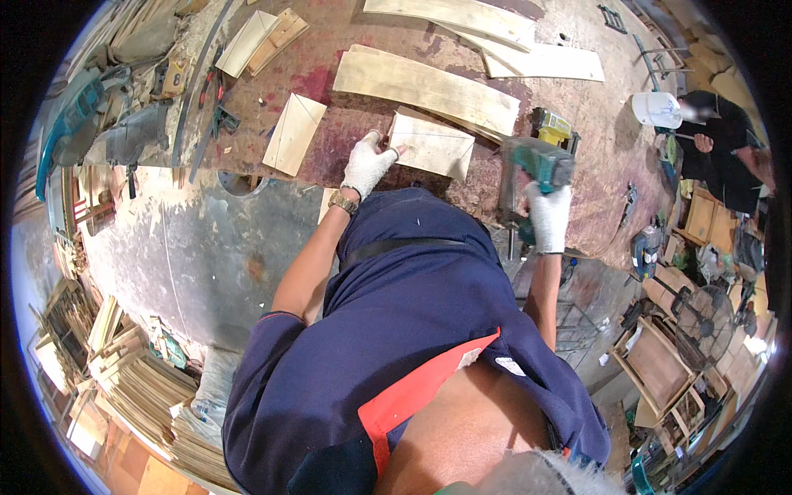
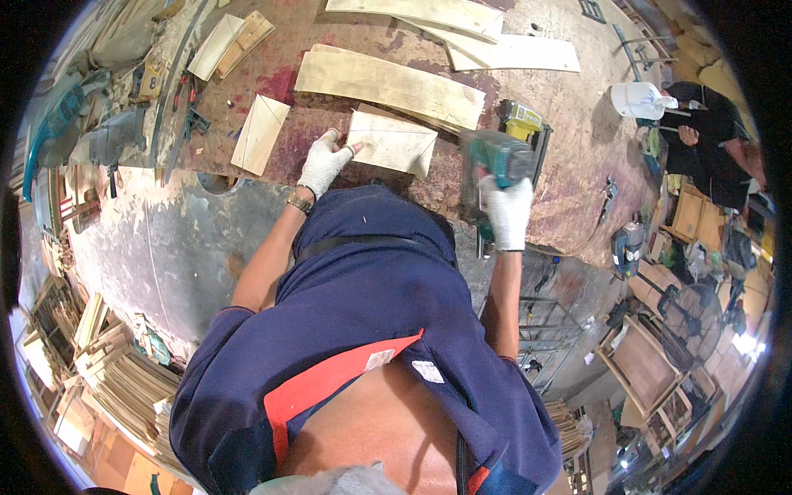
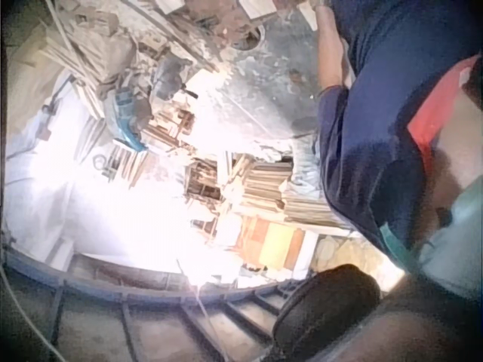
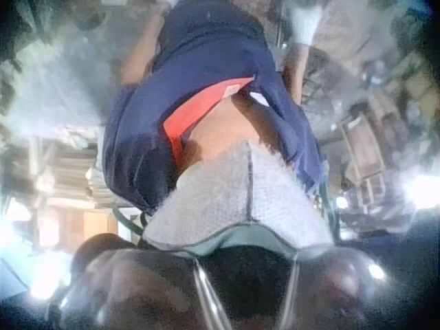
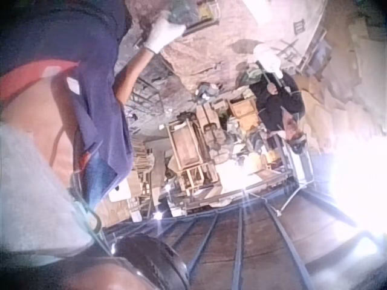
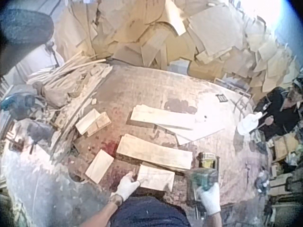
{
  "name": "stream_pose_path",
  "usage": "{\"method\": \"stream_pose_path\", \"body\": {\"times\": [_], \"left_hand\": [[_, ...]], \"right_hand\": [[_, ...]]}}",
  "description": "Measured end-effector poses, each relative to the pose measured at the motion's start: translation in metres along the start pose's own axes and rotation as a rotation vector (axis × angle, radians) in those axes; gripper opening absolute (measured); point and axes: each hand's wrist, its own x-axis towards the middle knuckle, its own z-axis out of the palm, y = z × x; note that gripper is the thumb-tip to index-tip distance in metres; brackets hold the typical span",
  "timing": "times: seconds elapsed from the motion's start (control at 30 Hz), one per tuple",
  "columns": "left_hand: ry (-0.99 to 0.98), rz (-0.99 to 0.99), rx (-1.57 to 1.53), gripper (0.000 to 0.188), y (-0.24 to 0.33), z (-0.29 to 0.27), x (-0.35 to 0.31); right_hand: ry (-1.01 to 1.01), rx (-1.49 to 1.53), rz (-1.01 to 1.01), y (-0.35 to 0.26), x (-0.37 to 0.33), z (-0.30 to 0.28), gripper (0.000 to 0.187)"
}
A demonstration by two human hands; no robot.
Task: The person repeatedly aligns small wooden pieces on a workbench and secures them using a nail gun and a hammer. The person handles multiple pieces one at a time, tapping them with the hammer and driving nails with the nail gun.
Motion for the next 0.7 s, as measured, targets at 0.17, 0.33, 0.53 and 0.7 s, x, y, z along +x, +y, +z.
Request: {"method": "stream_pose_path", "body": {"times": [0.17, 0.33, 0.53, 0.7], "left_hand": [[-0.219, -0.175, -0.106, 0.057, 0.01, 0.009, 0.013], [-0.241, -0.06, -0.047, 0.057, 0.031, 0.015, 0.008], [0.077, -0.054, -0.343, 0.053, 0.022, 0.012, 0.0], [0.088, -0.062, -0.47, 0.053, 0.032, 0.011, 0.0]], "right_hand": [[0.556, -0.292, -0.086, 0.062, 0.048, -0.057, 0.045], [0.684, -0.768, -0.028, 0.151, 0.096, -0.091, 0.075], [0.681, -0.741, -0.184, 0.141, 0.069, -0.043, 0.056], [0.314, -0.674, -0.527, 0.133, 0.028, 0.04, 0.047]]}}
